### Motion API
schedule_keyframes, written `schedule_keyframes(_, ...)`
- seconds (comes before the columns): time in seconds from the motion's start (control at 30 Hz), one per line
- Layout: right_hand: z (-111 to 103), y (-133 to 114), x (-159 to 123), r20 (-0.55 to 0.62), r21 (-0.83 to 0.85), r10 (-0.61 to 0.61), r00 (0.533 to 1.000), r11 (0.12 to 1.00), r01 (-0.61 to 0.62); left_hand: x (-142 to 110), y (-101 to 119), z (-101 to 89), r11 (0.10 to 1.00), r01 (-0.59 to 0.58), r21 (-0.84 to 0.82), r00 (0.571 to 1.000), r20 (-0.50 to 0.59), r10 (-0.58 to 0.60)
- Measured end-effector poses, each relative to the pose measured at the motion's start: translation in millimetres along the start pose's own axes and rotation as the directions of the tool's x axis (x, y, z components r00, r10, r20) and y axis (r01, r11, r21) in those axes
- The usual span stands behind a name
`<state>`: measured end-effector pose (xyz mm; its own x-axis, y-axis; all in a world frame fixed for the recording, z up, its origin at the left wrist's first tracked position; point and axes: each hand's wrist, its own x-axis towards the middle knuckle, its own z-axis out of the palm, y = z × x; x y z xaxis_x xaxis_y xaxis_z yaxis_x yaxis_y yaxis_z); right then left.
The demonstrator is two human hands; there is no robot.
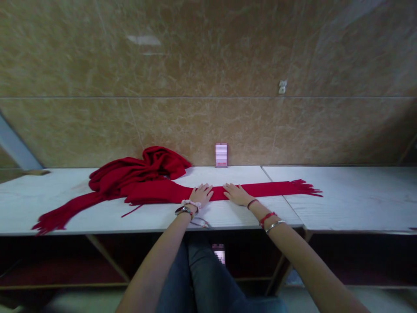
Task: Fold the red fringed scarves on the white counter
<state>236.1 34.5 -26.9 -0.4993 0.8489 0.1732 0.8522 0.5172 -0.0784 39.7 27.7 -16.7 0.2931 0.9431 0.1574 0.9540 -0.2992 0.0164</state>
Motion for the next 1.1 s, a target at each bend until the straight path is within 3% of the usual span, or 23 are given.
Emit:
schedule_keyframes(0.1, 4.6, 3.1, -7.5, 0.014, -0.012, 0.020, 1.000, 1.000, -0.020, -3.3, -4.2, 12.2, 1.000, -0.014, 0.001, 1.000, 0.010, 0.014)
schedule_keyframes(0.2, 2.6, 27.1, -22.2, 0.020, -0.049, 0.070, 0.997, 0.996, -0.069, -5.8, -9.1, 11.4, 1.000, -0.026, -0.011, 1.000, 0.000, 0.026)
schedule_keyframes(0.37, -0.9, 95.6, -57.9, 0.010, -0.128, 0.196, 0.981, 0.973, -0.193, -4.0, -9.2, 8.7, 1.000, -0.023, -0.015, 1.000, 0.008, 0.023)
schedule_keyframes(0.53, -10.5, 169.8, -104.7, 0.022, -0.143, 0.368, 0.930, 0.921, -0.361, -3.1, -9.2, 10.7, 0.999, -0.035, -0.011, 0.999, -0.002, 0.035)
schedule_keyframes(0.7, -30.6, 209.5, -137.7, -0.027, -0.153, 0.511, 0.859, 0.847, -0.508, -0.1, -11.8, 4.3, 1.000, -0.016, -0.010, 0.996, 0.082, 0.017)
schedule_keyframes(0.8, -36.5, 203.1, -128.3, -0.085, -0.153, 0.519, 0.850, 0.837, -0.526, 7.3, -1.4, -5.3, 0.999, -0.045, 0.011, 0.991, 0.124, 0.044)
schedule_keyframes(0.87, -34.7, 182.6, -108.4, -0.118, -0.143, 0.482, 0.868, 0.857, -0.495, 13.5, 15.4, -9.3, 0.996, -0.091, 0.012, 0.992, 0.091, 0.089)
schedule_keyframes(1.0, -19.3, 113.2, -59.3, -0.103, -0.071, 0.308, 0.946, 0.946, -0.316, 22.7, 56.3, 0.5, 0.992, -0.125, -0.022, 0.992, -0.013, 0.125)
schedule_keyframes(1.1, -6.0, 65.5, -37.3, -0.070, -0.022, 0.137, 0.988, 0.990, -0.139, 23.8, 70.6, 15.8, 0.991, -0.133, -0.021, 0.991, -0.023, 0.133)
